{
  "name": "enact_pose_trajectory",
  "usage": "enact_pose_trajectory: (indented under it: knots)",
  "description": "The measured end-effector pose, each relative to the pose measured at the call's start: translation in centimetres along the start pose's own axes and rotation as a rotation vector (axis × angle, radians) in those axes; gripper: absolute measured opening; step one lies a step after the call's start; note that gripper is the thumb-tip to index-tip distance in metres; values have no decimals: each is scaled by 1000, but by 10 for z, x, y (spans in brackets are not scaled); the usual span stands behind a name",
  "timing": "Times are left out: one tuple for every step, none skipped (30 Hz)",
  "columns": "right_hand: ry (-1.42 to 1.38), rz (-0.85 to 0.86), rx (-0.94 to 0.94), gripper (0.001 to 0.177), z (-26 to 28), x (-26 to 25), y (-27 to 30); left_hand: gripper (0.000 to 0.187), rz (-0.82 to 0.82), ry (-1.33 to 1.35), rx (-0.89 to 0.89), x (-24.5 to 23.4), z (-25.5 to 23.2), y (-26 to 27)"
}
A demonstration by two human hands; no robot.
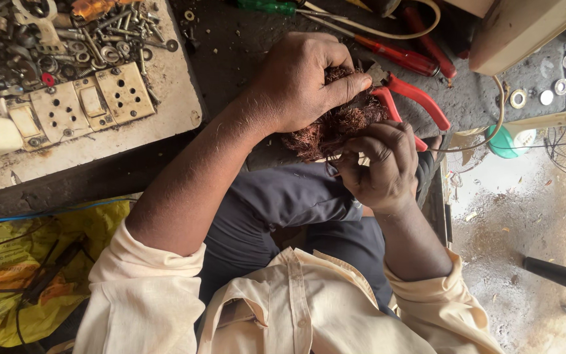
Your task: The person uses red-handled pliers to cut a bundle of copper wire into smaller pieces on a cluttered workbench. They repeatedly gather the wire, cut sections, and place the cut pieces on the bench.
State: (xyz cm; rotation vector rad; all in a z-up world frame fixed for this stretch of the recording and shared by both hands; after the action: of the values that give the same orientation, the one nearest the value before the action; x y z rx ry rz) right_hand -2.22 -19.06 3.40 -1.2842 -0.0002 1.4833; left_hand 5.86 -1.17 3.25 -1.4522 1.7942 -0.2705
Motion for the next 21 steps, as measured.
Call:
enact_pose_trajectory:
  knots:
    - [-10, -14, 15, 21, -2, 0, 2, 30, 1, -2, 1, 0, 0, 0]
    - [-62, -35, 73, 19, -8, 1, 3, 30, 1, -3, 2, 0, 0, 1]
    - [-116, -58, 129, 17, -14, 3, 3, 30, 1, -7, 4, -1, -1, 0]
    - [-170, -80, 185, 15, -20, 5, 4, 31, 4, -8, -5, -1, -1, 0]
    - [-214, -87, 247, 13, -23, 6, 7, 31, 8, -10, -13, 0, -2, 0]
    - [-258, -93, 308, 11, -25, 8, 12, 31, 12, -11, -21, 0, -2, 0]
    - [-300, -99, 373, 9, -28, 10, 16, 31, 2, -18, -2, -1, -2, 0]
    - [-437, -61, 452, 10, -34, 13, 18, 31, -8, -24, 17, -1, -3, 0]
    - [-571, -24, 533, 12, -40, 15, 21, 31, -17, -27, 36, -1, -4, 0]
    - [-705, 14, 613, 13, -45, 16, 23, 29, -16, -10, 30, -1, -3, 1]
    - [-783, 32, 661, 14, -50, 16, 23, 28, -17, 7, 26, -1, -3, 1]
    - [-861, 51, 709, 15, -54, 16, 21, 26, -17, 24, 23, -2, -2, 1]
    - [-941, 70, 751, 15, -55, 16, 17, 26, -16, 34, 14, -2, -2, 1]
    - [-944, 77, 784, 16, -53, 14, 15, 26, -15, 44, 6, -3, -3, 1]
    - [-947, 84, 814, 16, -49, 12, 13, 26, -15, 52, 0, -3, -3, 0]
    - [-950, 92, 843, 17, -44, 9, 11, 26, -18, 49, 7, -3, -5, -1]
    - [-761, -10, 690, 21, -33, -1, 8, 27, -24, 43, 13, -4, -8, 0]
    - [-572, -109, 536, 25, -17, -11, 10, 27, -29, 36, 18, -6, -9, -1]
    - [-383, -196, 391, 30, 2, -22, 19, 26, -31, 32, 18, -7, -9, 0]
    - [-209, -268, 349, 26, 14, -30, 32, 26, -32, 28, 18, -7, -9, 1]
    - [-34, -337, 304, 23, 26, -34, 47, 25, -33, 25, 19, -7, -8, 2]
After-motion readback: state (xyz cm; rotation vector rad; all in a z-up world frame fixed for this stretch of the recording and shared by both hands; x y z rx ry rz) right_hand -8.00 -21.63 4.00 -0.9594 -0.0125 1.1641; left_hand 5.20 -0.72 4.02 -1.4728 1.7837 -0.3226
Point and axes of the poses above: each hand's wrist, its own y-axis away from the middle knuckle, its own x-axis out of the palm, z = x × y, the point moved 5 cm from there along -y, towards the middle knuckle, and after that the axes turned 13 degrees about x, right-handed, at the moved point
